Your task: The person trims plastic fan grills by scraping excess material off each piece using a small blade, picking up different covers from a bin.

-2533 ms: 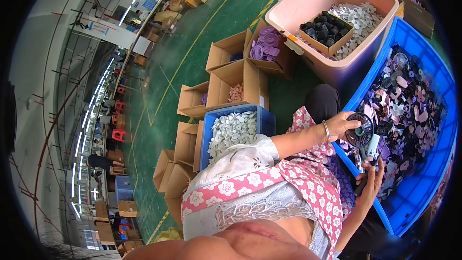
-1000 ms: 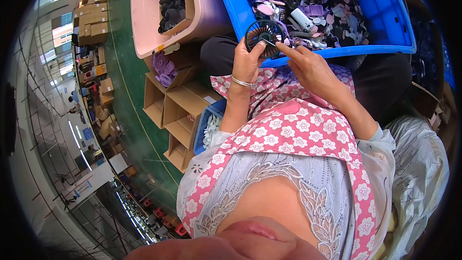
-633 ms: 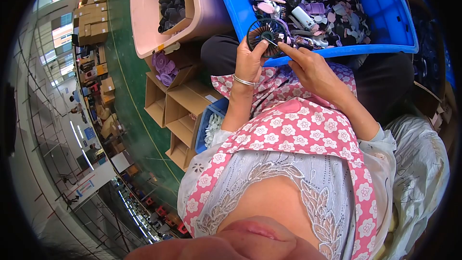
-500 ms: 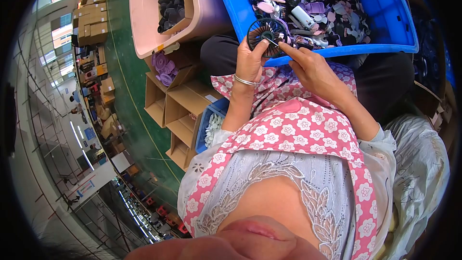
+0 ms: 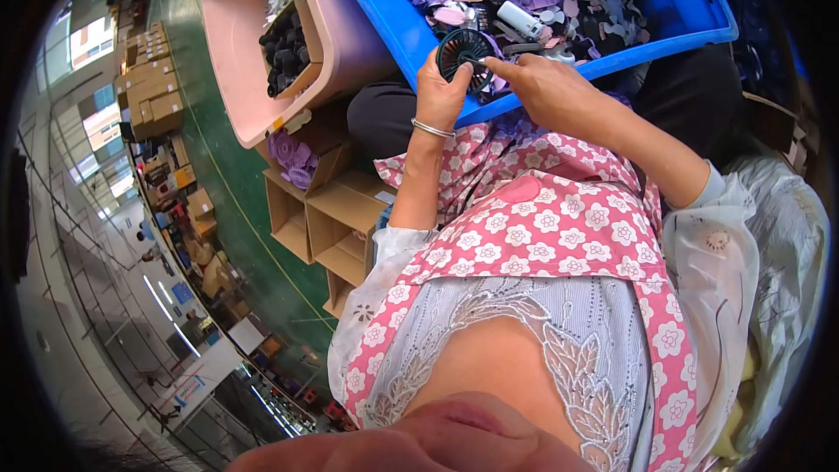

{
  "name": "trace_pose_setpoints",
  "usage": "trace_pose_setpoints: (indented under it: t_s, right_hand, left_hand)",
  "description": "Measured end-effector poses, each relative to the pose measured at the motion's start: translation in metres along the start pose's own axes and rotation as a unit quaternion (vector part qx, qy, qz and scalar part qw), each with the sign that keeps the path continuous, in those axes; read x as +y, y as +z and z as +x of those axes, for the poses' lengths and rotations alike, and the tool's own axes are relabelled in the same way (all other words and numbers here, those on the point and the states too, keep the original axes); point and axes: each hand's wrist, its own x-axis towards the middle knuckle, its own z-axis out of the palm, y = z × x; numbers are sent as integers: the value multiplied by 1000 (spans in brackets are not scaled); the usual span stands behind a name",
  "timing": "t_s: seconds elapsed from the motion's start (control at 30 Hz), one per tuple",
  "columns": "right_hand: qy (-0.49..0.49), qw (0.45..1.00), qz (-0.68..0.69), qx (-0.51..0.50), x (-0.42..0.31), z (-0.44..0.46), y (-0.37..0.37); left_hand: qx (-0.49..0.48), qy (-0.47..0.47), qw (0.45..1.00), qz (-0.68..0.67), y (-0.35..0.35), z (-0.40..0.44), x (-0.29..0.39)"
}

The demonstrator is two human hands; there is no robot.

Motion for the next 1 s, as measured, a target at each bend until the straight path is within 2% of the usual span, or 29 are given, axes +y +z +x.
trace_pose_setpoints:
  t_s: [0.17,0.23,0.3,0.33,0.37,0.4,0.43,0.47,0.5,0.53,0.57,0.6,0.63,0.67,0.7,0.73,0.8,0.87,0.97,1.0]
  right_hand:
    - [34,996,65,-47,1,33,-10]
    - [8,997,48,-59,4,40,-4]
    - [-4,998,-21,-53,-2,43,2]
    - [1,997,-64,-46,1,43,8]
    - [5,996,-48,-78,3,48,9]
    - [8,990,4,-140,0,58,-1]
    - [94,972,80,-201,-8,69,-10]
    - [186,940,142,-248,-14,79,-20]
    - [180,924,215,-259,-8,86,-23]
    - [206,926,241,-206,11,84,-10]
    - [193,931,217,-222,9,83,-10]
    - [160,954,93,-236,0,80,-8]
    - [2,982,78,-174,31,83,10]
    - [-151,983,42,-91,62,85,27]
    - [95,967,100,-215,35,83,9]
    - [184,927,239,-225,23,88,-6]
    - [162,924,300,-175,26,79,6]
    - [116,953,258,-109,33,55,36]
    - [144,918,360,-89,37,45,35]
    - [180,887,416,-88,33,42,28]
  left_hand:
    - [-38,0,999,-38,-4,29,-31]
    - [-44,2,999,-27,-8,31,-41]
    - [7,17,996,84,-7,31,-41]
    - [29,37,997,64,-6,33,-41]
    - [23,-24,991,127,-6,34,-45]
    - [58,-24,987,148,-2,32,-54]
    - [75,-12,982,171,3,33,-75]
    - [72,-45,983,164,4,32,-64]
    - [103,-16,980,169,6,31,-70]
    - [92,-61,982,151,6,32,-67]
    - [84,-54,982,161,7,31,-68]
    - [89,-57,984,141,7,29,-62]
    - [93,-45,985,135,7,31,-61]
    - [90,-34,987,131,6,30,-62]
    - [90,-63,980,168,7,32,-69]
    - [106,-47,979,166,8,36,-75]
    - [115,-40,975,184,5,41,-68]
    - [62,-26,975,214,5,40,-63]
    - [65,39,975,210,10,41,-65]
    - [84,52,979,177,6,30,-37]
